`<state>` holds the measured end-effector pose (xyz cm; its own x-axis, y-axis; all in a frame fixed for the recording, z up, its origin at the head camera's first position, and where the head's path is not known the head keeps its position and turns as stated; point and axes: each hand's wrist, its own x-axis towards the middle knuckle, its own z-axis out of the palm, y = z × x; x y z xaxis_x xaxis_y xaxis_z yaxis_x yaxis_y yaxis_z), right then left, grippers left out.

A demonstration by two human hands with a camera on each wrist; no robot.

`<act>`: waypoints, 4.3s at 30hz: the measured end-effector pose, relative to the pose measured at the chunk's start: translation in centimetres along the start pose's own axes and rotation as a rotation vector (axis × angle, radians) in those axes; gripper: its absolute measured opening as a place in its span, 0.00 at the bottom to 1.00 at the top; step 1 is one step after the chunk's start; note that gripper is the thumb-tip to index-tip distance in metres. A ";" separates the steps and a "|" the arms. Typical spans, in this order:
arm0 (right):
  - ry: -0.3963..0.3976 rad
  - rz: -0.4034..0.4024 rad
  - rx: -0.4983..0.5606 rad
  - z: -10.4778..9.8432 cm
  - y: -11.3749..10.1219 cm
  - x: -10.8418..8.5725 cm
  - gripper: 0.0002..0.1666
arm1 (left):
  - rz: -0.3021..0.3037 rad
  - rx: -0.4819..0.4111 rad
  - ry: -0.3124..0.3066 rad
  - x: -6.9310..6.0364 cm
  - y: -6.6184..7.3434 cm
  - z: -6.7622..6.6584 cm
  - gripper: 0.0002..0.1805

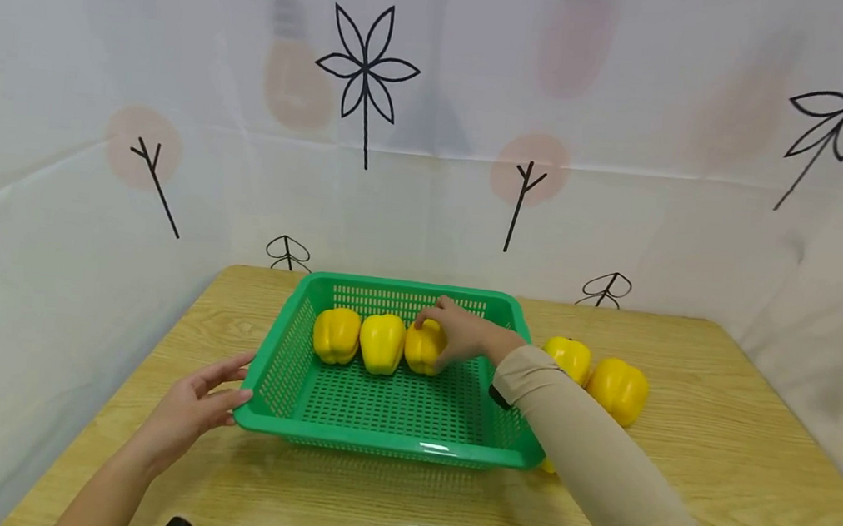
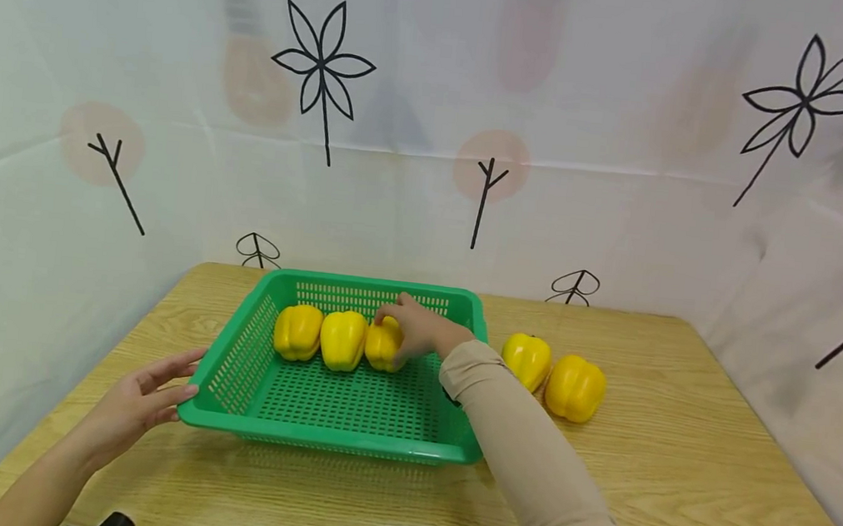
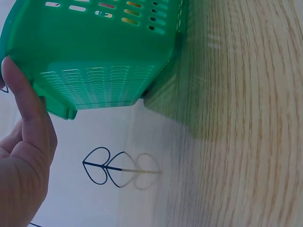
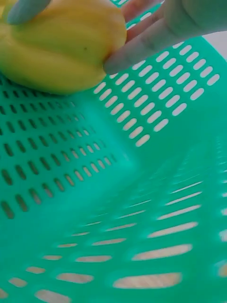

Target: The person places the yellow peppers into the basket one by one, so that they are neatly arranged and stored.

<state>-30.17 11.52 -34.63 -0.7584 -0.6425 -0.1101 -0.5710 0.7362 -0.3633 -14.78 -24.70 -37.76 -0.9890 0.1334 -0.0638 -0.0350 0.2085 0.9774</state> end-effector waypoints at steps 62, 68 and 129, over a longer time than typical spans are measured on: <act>0.488 -0.414 0.020 -5.6 -0.5 -10.5 0.20 | -0.035 0.015 0.001 0.2 0.2 -0.1 0.34; 0.526 -0.413 0.014 -5.6 0.8 -11.7 0.19 | -0.020 0.011 -0.001 0.2 0.2 -0.1 0.34; 0.621 -0.078 -0.008 -2.2 9.8 -20.2 0.18 | -0.035 0.002 -0.001 0.0 0.3 0.0 0.35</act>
<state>-21.16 32.16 -33.95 -0.7542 -0.4531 0.4753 -0.6327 0.6951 -0.3414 -14.84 -24.67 -37.44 -0.9871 0.1266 -0.0985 -0.0695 0.2153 0.9741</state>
